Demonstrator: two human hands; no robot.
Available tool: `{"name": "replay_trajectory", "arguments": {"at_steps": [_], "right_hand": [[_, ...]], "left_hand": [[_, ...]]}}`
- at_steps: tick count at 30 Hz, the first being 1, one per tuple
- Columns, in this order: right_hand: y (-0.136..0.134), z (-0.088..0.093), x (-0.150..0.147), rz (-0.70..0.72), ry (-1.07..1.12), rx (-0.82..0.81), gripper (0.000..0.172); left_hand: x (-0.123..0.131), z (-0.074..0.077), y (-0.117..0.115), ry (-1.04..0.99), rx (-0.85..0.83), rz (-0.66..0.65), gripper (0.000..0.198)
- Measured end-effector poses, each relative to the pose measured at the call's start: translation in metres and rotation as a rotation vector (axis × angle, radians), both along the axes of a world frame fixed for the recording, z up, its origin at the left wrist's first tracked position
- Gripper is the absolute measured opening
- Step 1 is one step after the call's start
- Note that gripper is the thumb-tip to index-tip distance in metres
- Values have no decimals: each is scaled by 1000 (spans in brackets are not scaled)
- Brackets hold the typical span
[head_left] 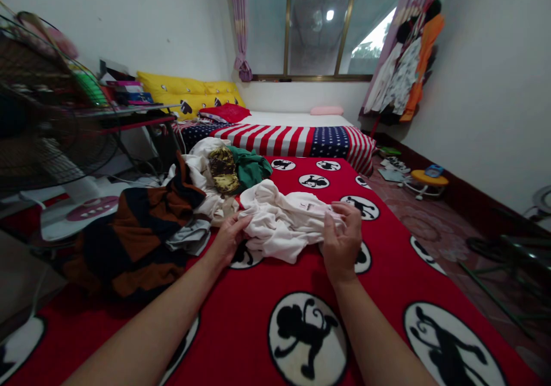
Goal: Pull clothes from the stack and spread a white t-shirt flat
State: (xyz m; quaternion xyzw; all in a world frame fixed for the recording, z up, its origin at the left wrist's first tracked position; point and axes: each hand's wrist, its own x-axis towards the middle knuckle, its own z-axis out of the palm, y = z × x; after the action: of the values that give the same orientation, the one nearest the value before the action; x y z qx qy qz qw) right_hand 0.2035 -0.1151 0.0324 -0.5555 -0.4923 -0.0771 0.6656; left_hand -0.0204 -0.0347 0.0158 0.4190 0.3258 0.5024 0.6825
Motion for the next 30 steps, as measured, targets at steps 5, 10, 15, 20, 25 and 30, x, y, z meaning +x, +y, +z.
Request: {"name": "replay_trajectory", "arguments": {"at_steps": [5,10,15,20,25,30], "right_hand": [[-4,-10,-35,407,-285,-386,20],[-2,-11,-34,569,80,-396,9],[-15,14,-24,1106,613,-444,20],[-21,18,-24,1629,377,-890,29],[-6,2,-28,940,346,-571,42],[5,-14,-21,395,16,-494,69]], "left_hand": [[4,-2,-7,29,96,-62,41],[3,-11,0,109,189,29,52],[2,-13,5,139,185,107,57],[5,-7,-3,125,183,44,78],[5,-1,-9,156,99,-20,98],[7,4,-14,51,7,-139,64]]}}
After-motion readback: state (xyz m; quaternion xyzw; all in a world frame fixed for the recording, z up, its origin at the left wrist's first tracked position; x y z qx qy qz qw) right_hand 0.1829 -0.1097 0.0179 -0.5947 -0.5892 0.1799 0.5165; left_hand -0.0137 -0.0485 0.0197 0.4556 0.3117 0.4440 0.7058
